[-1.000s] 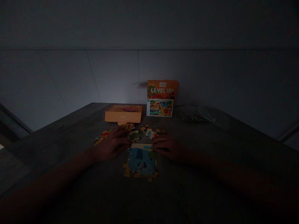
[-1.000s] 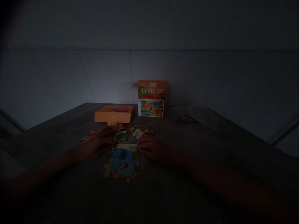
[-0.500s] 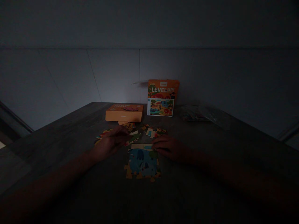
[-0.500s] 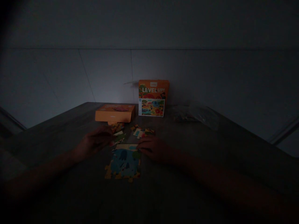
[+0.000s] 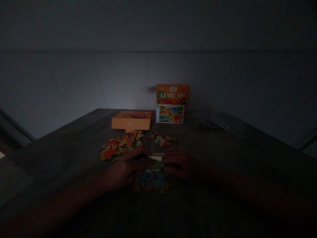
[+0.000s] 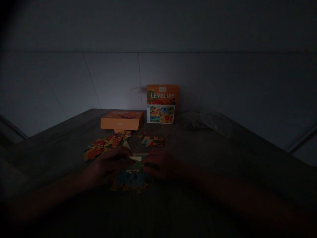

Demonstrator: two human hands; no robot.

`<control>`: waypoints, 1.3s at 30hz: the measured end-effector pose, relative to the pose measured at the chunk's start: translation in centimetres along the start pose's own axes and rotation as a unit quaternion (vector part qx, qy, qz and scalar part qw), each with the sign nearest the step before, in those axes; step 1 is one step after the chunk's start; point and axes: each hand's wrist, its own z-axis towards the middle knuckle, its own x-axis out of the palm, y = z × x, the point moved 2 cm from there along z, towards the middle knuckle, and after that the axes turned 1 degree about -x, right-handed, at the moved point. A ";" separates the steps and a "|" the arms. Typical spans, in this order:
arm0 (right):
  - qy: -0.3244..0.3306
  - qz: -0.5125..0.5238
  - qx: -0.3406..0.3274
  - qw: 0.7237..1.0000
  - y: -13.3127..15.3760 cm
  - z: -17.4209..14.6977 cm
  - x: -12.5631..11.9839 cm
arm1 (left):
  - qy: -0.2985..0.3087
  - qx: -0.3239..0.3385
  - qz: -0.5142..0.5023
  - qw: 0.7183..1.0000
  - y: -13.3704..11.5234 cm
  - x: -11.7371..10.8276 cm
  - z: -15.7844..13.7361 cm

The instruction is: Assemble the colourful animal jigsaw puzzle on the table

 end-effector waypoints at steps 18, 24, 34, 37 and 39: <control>-0.113 0.006 0.160 0.981 -1.2 0.5 -0.4 | 0.132 -0.090 0.046 0.986 1.7 -0.3 -0.6; -0.134 -0.031 0.190 0.972 -2.0 0.3 -0.3 | 0.148 -0.103 0.034 0.983 0.6 -0.7 -0.4; -0.136 -0.089 0.315 0.935 -4.2 0.2 -1.3 | 0.133 -0.073 0.162 0.975 4.8 -2.7 -1.5; -0.135 -0.090 0.332 0.929 -4.7 0.2 -1.5 | 0.106 -0.128 0.206 0.964 6.6 -3.2 -2.1; -0.133 -0.090 0.339 0.927 -5.0 0.1 -1.6 | 0.095 -0.166 0.225 0.955 7.6 -3.3 -2.5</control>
